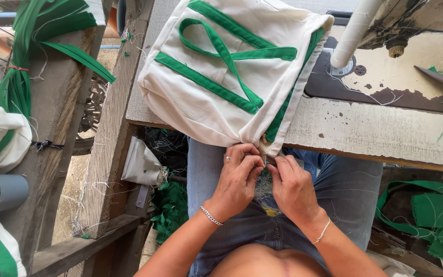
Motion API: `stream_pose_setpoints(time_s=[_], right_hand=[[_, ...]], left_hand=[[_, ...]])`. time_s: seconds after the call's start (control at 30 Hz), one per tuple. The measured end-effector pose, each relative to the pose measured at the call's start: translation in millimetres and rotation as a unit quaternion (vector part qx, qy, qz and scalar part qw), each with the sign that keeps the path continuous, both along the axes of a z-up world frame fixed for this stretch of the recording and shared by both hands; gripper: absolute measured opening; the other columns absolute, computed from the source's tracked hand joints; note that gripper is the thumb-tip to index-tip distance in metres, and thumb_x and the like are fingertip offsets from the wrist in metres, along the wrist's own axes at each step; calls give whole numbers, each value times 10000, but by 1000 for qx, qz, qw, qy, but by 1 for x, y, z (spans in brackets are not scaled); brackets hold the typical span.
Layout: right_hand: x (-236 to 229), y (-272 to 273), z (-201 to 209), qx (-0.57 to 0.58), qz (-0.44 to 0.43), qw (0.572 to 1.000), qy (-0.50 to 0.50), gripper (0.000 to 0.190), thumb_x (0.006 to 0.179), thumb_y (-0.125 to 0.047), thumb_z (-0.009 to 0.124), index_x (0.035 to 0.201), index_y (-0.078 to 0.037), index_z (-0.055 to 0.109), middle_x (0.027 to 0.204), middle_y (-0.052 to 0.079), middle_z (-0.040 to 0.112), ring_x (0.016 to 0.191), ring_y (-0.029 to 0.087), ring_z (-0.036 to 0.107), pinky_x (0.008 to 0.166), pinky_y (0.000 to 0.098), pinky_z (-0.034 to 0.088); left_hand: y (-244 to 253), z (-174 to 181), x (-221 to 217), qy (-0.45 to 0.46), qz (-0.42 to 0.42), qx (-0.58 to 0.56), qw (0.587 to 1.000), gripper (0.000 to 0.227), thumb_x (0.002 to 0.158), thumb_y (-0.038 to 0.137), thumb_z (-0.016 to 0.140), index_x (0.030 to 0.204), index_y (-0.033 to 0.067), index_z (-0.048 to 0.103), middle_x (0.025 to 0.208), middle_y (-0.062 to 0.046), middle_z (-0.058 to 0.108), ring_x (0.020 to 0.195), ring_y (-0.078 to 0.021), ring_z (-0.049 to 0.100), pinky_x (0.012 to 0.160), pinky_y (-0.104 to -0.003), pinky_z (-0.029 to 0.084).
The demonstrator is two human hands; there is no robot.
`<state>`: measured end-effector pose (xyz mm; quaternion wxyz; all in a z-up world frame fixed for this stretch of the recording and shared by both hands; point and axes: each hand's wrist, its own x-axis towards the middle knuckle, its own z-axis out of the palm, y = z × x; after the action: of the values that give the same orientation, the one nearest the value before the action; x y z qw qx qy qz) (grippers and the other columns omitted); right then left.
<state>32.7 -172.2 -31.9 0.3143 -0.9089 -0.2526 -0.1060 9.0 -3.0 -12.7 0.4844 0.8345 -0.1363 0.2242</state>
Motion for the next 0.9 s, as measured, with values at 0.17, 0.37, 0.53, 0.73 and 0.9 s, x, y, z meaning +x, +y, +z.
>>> stream_pose_setpoints(time_s=[0.17,0.37,0.53,0.73,0.9], right_hand=[[1,-7,4,51,-4,998,40,163,1054,-229,596,1016,-76,640,767,32,517,601,304,632,494,365,529],[-2,-30,26,40,-25,998,-32,331,958,-244,724,1166,-1,638,873,92,580,596,197,525,510,342,467],[42,-30,44,6,19,990,-142,227,981,-79,657,1203,-64,703,1036,87,661,723,243,674,585,374,558],[63,-15,68,-66,131,982,-121,309,879,-49,669,1163,-149,737,989,78,710,940,273,677,691,372,605],[96,-4,61,141,-31,989,-17,134,1015,-215,713,946,-111,760,766,83,693,744,313,721,658,379,579]], left_hand=[[5,-2,-2,-25,7,21,999,54,978,163,677,969,143,628,1073,-23,575,1087,-310,587,957,-412,442],[5,34,1,-68,115,198,971,177,1033,314,609,1104,154,638,1138,-44,587,1144,-284,549,973,-427,361],[7,31,28,-43,155,233,959,384,949,405,706,1227,150,629,1185,-63,613,1083,-285,579,921,-425,369],[54,33,40,-5,139,161,977,101,936,121,654,1015,90,709,956,-110,693,947,-336,690,840,-395,475],[71,55,25,-14,99,136,986,32,913,87,681,939,103,690,947,-44,712,947,-297,705,872,-375,482]])
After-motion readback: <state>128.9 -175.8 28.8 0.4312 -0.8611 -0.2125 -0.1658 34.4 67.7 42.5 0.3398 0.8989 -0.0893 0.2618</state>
